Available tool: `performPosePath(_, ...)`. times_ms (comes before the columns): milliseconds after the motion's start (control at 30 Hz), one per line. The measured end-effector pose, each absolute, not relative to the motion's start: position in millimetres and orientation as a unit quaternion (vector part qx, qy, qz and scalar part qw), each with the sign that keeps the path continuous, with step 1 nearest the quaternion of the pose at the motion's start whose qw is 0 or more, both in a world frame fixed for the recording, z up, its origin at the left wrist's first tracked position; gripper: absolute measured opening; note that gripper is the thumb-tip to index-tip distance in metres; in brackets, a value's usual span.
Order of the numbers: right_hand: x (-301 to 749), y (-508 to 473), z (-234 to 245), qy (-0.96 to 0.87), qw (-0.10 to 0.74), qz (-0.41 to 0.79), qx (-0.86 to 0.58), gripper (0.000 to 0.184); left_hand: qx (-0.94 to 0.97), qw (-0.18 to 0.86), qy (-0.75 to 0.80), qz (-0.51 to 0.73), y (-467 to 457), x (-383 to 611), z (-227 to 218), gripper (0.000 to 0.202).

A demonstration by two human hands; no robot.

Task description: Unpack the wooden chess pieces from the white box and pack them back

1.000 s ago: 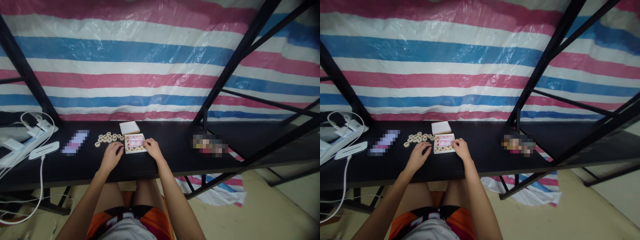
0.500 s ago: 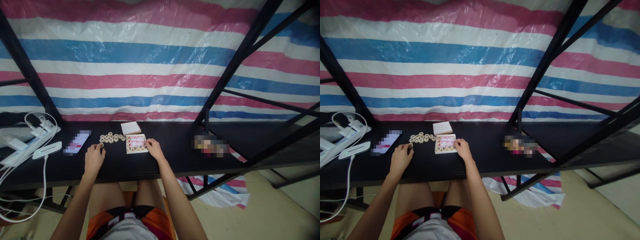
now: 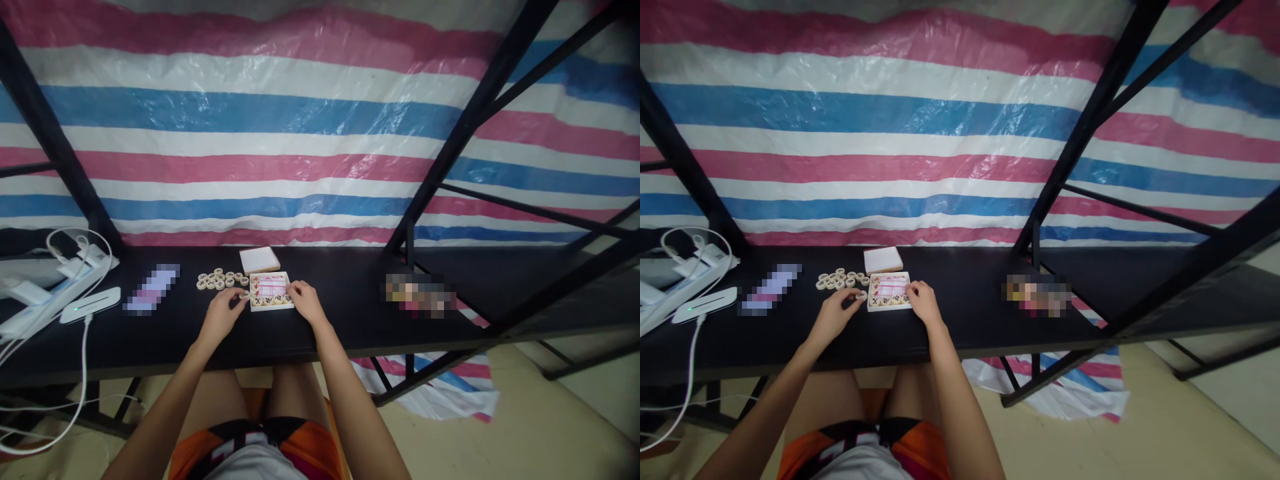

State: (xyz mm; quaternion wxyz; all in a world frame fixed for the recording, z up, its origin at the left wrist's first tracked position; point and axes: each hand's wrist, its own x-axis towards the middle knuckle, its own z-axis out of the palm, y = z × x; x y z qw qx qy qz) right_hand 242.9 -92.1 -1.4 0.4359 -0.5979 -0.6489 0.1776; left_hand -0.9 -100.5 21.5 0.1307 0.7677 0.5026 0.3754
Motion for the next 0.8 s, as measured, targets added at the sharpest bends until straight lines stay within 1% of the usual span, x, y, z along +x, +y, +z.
performPosePath(233,243,-93,-1,-0.651,0.438,0.175,-0.596,0.028,0.835,0.146,0.438,0.300,-69,27,25,0.020)
performPosePath(467,242,-93,1,-0.652,0.432,0.175,-0.598,0.027,0.835,0.142,0.425,0.319,-72,20,22,0.025)
performPosePath(567,242,-92,0,-0.653,0.432,0.171,-0.599,0.028,0.827,0.075,0.452,0.326,-67,4,22,0.026)
performPosePath(633,242,-92,-1,-0.654,0.431,0.170,-0.598,0.028,0.813,-0.005,0.497,0.302,-62,-10,22,0.025)
performPosePath(700,243,-92,-2,-0.654,0.431,0.169,-0.599,0.028,0.784,-0.063,0.556,0.269,-60,-23,21,0.026)
performPosePath(800,243,-93,-1,-0.652,0.430,0.174,-0.600,0.027,0.762,-0.084,0.601,0.226,-61,-32,18,0.028)
